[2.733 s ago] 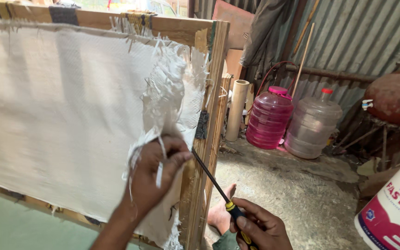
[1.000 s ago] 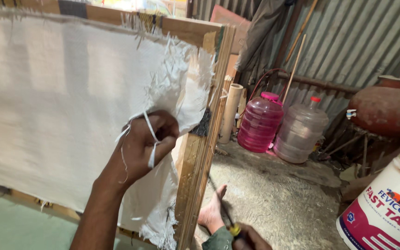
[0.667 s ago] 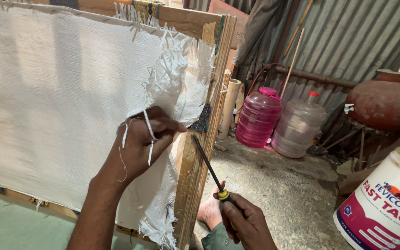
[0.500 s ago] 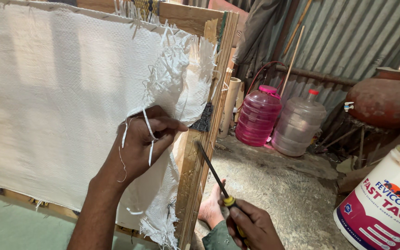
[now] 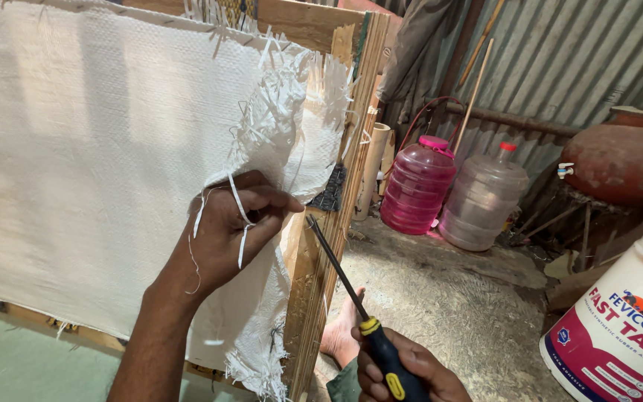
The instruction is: The person uses a screwdriver to pry and peel a white woven fabric off a wooden frame. They work along the edge, lifting the fabric and scraping away adhesive residue from the frame.
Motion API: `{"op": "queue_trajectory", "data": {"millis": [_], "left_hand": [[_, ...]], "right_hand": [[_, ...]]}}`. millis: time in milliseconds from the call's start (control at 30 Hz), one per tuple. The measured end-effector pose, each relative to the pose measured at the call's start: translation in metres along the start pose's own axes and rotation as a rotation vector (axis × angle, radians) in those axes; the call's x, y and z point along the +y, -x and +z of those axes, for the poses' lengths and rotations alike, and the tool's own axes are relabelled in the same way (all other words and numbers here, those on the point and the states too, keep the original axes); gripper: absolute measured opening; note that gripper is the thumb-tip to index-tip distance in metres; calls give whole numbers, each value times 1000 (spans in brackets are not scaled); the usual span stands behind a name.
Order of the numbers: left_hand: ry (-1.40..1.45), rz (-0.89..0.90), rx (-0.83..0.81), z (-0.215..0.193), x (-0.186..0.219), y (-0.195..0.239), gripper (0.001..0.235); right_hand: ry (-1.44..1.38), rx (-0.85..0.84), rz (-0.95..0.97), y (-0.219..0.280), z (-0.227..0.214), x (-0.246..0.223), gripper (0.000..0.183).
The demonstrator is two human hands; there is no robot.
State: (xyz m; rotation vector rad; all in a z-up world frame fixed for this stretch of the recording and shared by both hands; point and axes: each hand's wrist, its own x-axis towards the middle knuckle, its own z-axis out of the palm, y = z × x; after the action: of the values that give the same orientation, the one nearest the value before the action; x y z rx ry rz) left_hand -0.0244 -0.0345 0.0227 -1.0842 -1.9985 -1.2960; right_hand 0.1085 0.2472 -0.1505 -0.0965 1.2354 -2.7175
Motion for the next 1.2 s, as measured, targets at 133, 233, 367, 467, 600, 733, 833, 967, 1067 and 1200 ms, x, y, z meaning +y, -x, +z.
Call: {"op": "queue_trajectory", "data": {"millis": [133,233,367,467,600,733,833,967,1067,1200], "left_hand": [[0,36,-8,1,1,-2,18],[9,52,-1,1,1,-2,18],[13,88,11,2,-3,0,19],[24,36,-8,2,-5,-1,21],[24,64,28,6,0,1,17],[31,103,44,0,12,0,17],[-7,101,47,4,5,1,17],[30,-113,61,13,9,3,19],[-16,13,130,16,14,-2,39],[43,116,138,22,10,-2,24]], "right_hand": [[-269,-220,95,-2,-14,7,72],[164,-31,-150,-7,-11,9,73],[1426,123,-1178,-20,-1,11,57],[1519,282,-1090,-38,5,10,51],[1631,285,-1171,-57,6,1,52],[1543,311,-1106,-83,5,-8,55],[1566,276,-1053,-73,-31,12,53],[1100,599,-468,-86,-79,45,69],[211,712,-280,-153,-94,60,84],[-130,744,-226,-212,-98,79,106]]}}
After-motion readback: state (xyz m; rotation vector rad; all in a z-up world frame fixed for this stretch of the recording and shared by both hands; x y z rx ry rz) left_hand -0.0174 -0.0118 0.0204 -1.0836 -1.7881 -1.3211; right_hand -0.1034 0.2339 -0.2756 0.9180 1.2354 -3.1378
